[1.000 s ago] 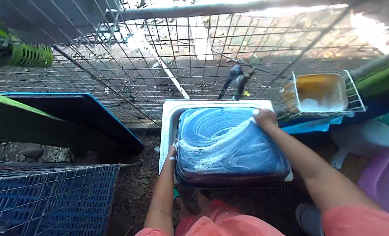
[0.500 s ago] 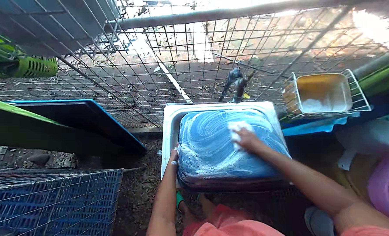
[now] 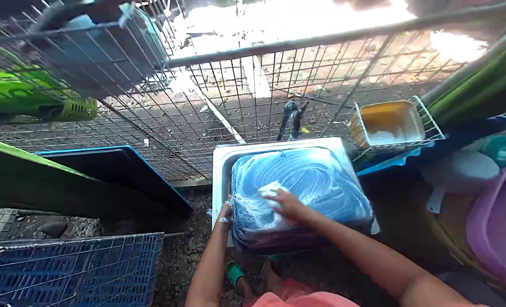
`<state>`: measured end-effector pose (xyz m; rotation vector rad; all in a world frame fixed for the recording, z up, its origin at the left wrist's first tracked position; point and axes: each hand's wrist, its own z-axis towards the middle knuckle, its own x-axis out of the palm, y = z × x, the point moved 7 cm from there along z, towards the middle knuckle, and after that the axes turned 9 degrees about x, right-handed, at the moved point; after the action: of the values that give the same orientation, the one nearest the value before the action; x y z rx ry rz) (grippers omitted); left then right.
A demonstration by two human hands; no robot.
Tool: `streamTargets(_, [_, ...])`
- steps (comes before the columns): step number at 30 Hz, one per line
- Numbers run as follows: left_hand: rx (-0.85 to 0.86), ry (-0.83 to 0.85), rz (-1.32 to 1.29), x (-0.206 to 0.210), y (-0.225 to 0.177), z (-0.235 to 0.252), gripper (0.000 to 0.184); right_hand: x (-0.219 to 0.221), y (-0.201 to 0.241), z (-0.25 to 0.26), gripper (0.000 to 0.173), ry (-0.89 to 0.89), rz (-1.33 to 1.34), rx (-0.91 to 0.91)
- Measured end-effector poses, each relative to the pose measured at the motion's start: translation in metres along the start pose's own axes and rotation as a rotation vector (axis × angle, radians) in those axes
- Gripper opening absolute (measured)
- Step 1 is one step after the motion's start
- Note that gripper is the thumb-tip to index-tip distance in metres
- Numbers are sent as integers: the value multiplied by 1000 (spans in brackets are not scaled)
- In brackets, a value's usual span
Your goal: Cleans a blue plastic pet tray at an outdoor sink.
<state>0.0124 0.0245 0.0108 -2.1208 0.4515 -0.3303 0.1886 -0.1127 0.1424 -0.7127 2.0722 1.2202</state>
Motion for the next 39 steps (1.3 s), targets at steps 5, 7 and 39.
streamTargets(5, [122, -78, 120, -39, -88, -62, 51, -104, -122, -21, 40, -397, 31, 419])
streamTargets(7, [197, -128, 159, -64, -134, -85, 50, -111, -106, -21, 37, -460, 114, 396])
streamTargets(39, [712, 566, 735, 84, -339, -181, 50, -236, 161, -67, 44, -934, -263, 50])
